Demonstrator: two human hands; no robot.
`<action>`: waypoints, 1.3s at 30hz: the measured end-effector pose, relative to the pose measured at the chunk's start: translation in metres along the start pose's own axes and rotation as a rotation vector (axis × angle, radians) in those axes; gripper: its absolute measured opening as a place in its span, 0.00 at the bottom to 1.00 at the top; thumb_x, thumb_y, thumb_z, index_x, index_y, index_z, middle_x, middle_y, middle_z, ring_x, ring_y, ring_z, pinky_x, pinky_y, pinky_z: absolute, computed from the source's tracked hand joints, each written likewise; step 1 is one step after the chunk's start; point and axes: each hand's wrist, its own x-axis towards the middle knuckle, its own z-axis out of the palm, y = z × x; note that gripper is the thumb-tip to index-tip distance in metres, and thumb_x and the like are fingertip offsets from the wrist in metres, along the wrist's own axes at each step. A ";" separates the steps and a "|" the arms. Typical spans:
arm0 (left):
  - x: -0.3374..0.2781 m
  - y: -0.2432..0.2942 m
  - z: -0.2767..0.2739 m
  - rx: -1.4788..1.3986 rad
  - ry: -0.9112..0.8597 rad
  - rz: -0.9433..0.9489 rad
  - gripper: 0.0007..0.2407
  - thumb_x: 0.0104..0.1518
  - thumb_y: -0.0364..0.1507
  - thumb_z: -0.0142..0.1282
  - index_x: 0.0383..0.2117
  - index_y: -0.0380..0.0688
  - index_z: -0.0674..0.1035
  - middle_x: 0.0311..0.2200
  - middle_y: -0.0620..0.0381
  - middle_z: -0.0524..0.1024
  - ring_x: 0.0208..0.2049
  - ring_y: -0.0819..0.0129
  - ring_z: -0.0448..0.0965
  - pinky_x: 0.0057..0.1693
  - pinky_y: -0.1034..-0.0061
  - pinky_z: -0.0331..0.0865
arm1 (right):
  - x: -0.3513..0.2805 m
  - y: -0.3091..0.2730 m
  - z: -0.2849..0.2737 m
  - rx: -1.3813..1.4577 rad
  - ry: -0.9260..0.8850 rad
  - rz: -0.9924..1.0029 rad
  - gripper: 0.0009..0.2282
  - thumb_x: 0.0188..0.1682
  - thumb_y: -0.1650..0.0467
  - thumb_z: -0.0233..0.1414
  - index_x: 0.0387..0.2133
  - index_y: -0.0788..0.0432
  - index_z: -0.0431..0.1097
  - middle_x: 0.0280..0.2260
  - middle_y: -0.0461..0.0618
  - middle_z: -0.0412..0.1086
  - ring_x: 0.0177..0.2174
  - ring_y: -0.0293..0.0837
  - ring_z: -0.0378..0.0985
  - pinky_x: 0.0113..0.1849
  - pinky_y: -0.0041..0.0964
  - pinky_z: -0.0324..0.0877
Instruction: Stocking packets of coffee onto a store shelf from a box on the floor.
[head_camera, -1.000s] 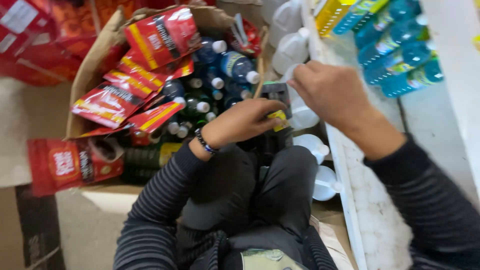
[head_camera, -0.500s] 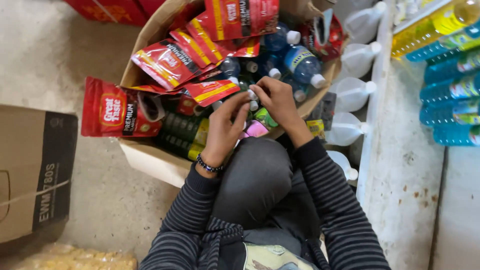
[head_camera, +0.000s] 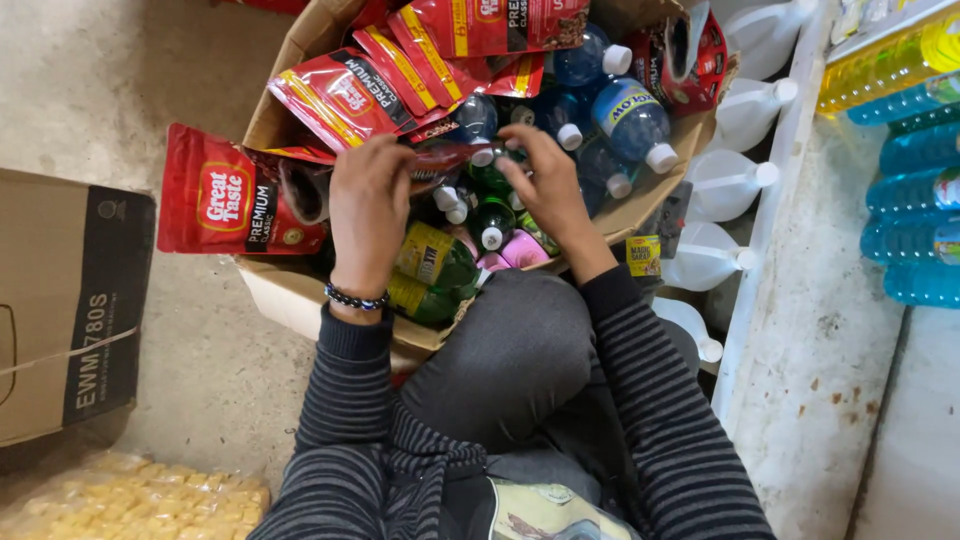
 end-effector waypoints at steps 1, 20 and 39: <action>0.004 0.002 -0.001 -0.031 0.017 -0.009 0.06 0.61 0.22 0.58 0.42 0.40 0.79 0.45 0.46 0.79 0.48 0.47 0.76 0.55 0.58 0.69 | -0.001 0.005 0.001 0.048 0.038 0.041 0.14 0.53 0.75 0.57 0.52 0.58 0.68 0.43 0.53 0.74 0.39 0.43 0.81 0.38 0.34 0.76; 0.067 0.012 0.107 -1.214 -0.163 -0.458 0.14 0.62 0.34 0.60 0.47 0.37 0.75 0.36 0.58 0.81 0.36 0.76 0.81 0.38 0.79 0.76 | -0.001 0.048 -0.007 0.860 0.219 0.353 0.08 0.57 0.71 0.57 0.45 0.64 0.71 0.39 0.46 0.76 0.36 0.33 0.76 0.41 0.28 0.73; 0.069 0.030 0.082 -1.050 -0.571 -0.664 0.29 0.52 0.47 0.61 0.57 0.48 0.69 0.47 0.56 0.80 0.40 0.62 0.87 0.35 0.66 0.86 | -0.010 0.036 -0.017 0.867 0.027 0.576 0.30 0.55 0.47 0.47 0.44 0.64 0.72 0.30 0.49 0.75 0.24 0.39 0.77 0.24 0.31 0.71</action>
